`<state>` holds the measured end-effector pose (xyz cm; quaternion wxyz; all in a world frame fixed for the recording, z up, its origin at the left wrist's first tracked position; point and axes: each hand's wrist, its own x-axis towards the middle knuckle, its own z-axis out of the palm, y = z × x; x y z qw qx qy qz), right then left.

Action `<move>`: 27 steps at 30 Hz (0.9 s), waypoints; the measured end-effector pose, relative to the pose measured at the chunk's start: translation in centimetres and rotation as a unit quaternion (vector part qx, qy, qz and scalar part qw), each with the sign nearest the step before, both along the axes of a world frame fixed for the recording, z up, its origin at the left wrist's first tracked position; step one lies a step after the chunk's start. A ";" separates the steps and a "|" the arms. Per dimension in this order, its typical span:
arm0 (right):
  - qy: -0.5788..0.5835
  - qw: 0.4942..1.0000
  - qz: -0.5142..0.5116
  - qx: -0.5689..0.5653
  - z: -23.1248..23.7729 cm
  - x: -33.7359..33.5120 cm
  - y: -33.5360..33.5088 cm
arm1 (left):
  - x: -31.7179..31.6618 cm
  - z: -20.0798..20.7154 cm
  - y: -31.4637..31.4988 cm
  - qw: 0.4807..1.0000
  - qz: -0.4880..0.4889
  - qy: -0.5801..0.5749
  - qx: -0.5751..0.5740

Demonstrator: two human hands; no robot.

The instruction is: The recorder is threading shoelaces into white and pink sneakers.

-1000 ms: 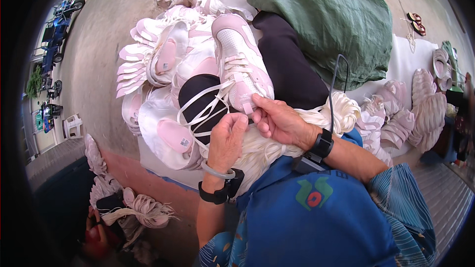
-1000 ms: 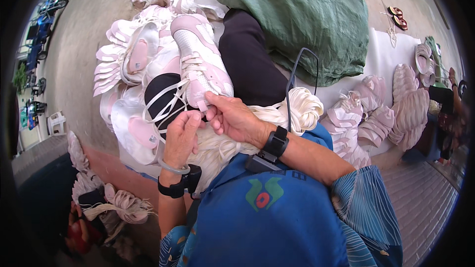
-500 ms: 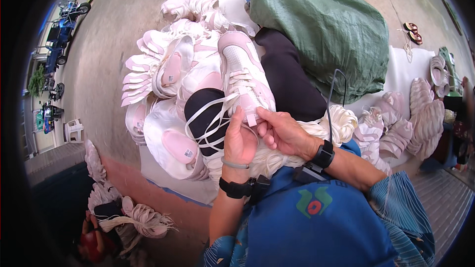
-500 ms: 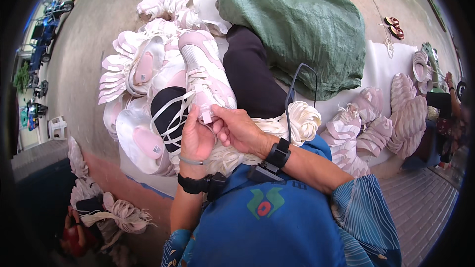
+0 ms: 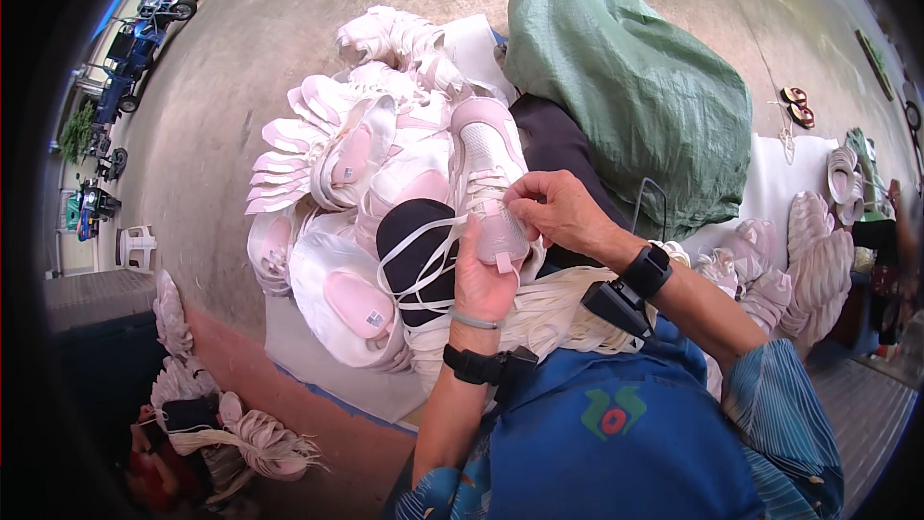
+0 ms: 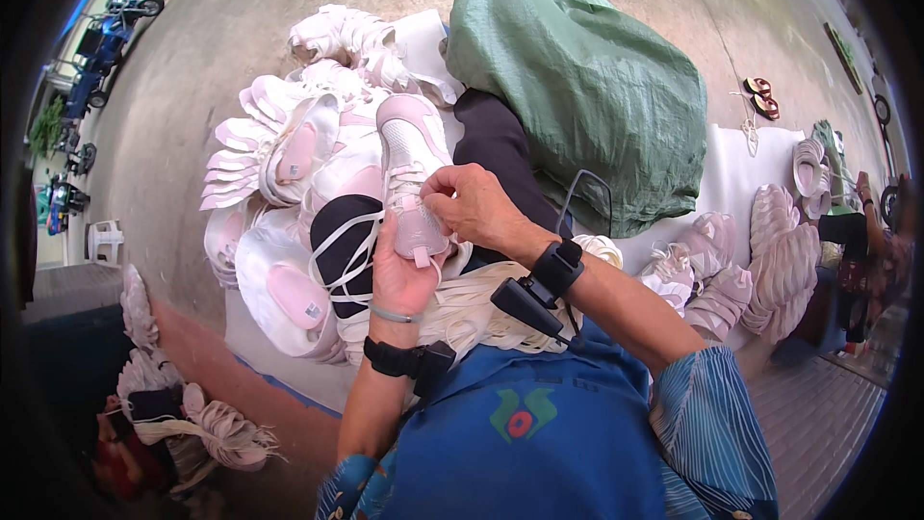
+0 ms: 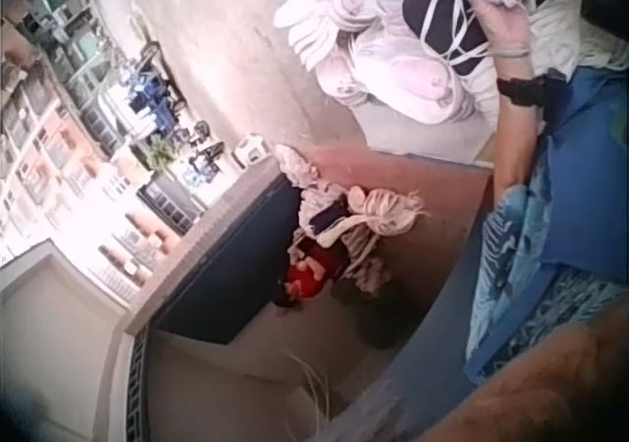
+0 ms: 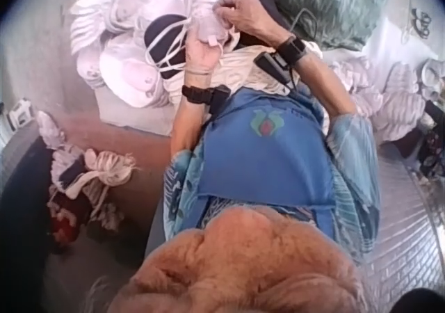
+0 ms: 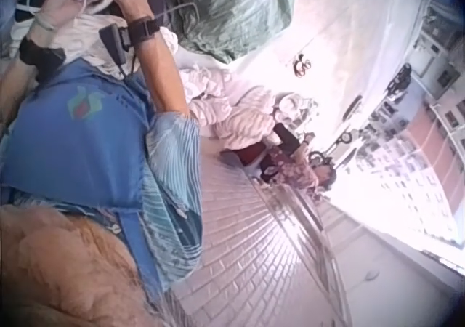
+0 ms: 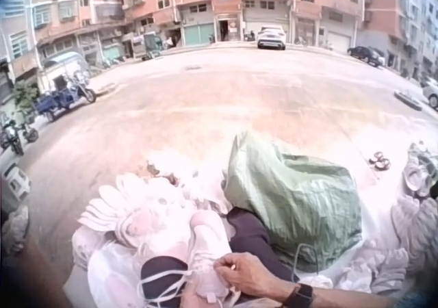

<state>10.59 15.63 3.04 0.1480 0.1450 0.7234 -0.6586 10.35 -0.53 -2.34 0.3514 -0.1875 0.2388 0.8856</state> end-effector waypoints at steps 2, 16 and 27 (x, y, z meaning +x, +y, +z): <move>0.015 1.000 0.004 0.022 0.1 -0.4 -0.2 | -0.4 -0.7 0.3 0.999 0.000 -0.011 -0.038; 0.072 0.990 0.000 0.124 0.7 -0.8 -1.0 | -1.0 -1.9 0.6 0.999 0.034 -0.039 -0.003; 0.170 0.975 -0.144 -0.025 -0.4 0.3 0.7 | 0.3 -3.0 1.7 0.997 0.054 -0.050 -0.017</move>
